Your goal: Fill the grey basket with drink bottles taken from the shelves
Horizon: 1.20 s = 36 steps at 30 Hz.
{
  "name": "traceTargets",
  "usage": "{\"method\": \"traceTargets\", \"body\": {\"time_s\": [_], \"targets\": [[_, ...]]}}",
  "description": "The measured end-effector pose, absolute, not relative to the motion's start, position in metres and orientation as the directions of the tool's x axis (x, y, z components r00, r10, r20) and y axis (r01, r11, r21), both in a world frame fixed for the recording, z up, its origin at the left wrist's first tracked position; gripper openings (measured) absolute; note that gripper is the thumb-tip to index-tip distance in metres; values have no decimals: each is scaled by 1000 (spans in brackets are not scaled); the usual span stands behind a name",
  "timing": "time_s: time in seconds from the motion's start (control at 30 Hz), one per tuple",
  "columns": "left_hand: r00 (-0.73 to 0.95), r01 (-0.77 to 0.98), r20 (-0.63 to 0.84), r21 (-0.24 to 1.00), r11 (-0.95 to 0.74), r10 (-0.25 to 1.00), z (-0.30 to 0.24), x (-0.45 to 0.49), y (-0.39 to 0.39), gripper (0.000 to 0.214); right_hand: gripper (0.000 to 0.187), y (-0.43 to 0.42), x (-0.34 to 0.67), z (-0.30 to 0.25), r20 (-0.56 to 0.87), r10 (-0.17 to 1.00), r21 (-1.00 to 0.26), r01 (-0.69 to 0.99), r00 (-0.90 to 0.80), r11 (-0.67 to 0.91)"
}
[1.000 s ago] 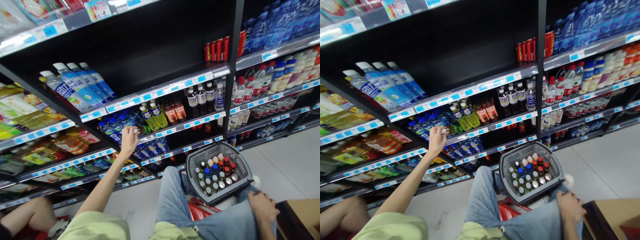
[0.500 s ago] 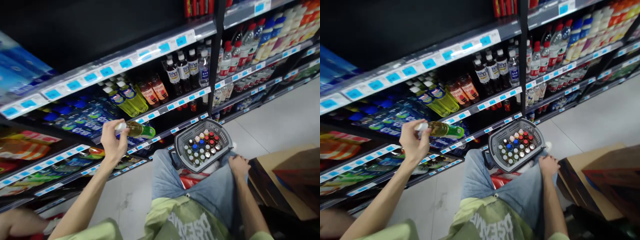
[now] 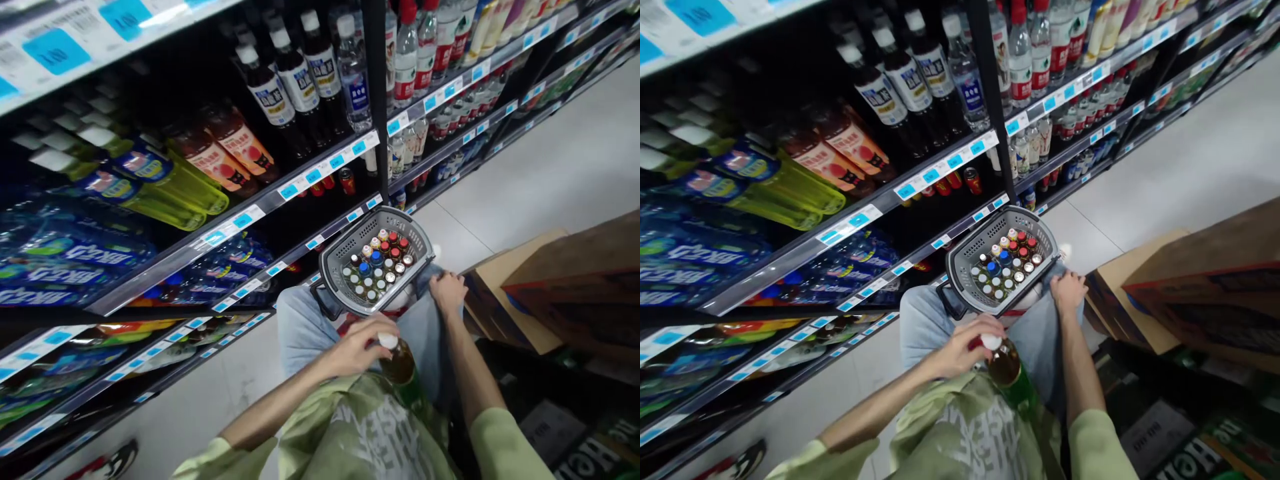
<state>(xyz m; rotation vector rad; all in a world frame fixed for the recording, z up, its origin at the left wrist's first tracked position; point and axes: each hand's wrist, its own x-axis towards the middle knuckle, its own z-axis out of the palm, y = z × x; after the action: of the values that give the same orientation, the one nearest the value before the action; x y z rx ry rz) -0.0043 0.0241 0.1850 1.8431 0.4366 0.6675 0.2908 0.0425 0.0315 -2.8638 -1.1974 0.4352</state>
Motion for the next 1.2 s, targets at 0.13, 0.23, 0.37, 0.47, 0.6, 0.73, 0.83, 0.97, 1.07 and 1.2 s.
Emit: {"method": "traceTargets", "body": {"time_s": [0.13, 0.23, 0.37, 0.47, 0.6, 0.73, 0.83, 0.97, 1.07, 1.2], "targets": [[877, 76, -117, 992, 105, 466, 154, 15, -1, 41, 48, 45, 292, 33, -275, 691, -117, 690, 669, -714], [840, 100, -305, 899, 426, 448, 130, 31, -6, 62, 49, 46, 292, 36, -293, 686, -115, 687, 666, -717], [817, 11, -420, 697, 717, 396, 94, 57, -11, 69, 51, 49, 292, 43, -323, 680, -115, 686, 658, -718], [831, -37, -470, 486, 873, 297, 75, 69, -21, 71, 51, 51, 290, 47, -351, 665, -120, 673, 659, -730], [823, -21, -507, 425, 905, 257, 67, 70, -25, 71, 50, 51, 290, 46, -362, 662, -137, 665, 656, -734], [788, 51, -557, 485, 873, 263, 59, 72, -18, 69, 48, 51, 295, 39, -330, 669, -162, 658, 666, -735], [787, 79, -559, 511, 856, 261, 53, 72, -16, 69, 46, 52, 295, 35, -311, 671, -169, 656, 673, -736], [831, 73, -515, 476, 877, 210, 53, 70, -11, 78, 44, 52, 295, 34, -317, 665, -173, 648, 676, -741], [843, 104, -515, 444, 890, 159, 55, 69, -7, 84, 45, 52, 296, 34, -322, 667, -178, 648, 672, -740], [834, 163, -536, 468, 868, 132, 54, 72, -5, 81, 46, 51, 296, 35, -334, 667, -159, 658, 666, -736]]}}
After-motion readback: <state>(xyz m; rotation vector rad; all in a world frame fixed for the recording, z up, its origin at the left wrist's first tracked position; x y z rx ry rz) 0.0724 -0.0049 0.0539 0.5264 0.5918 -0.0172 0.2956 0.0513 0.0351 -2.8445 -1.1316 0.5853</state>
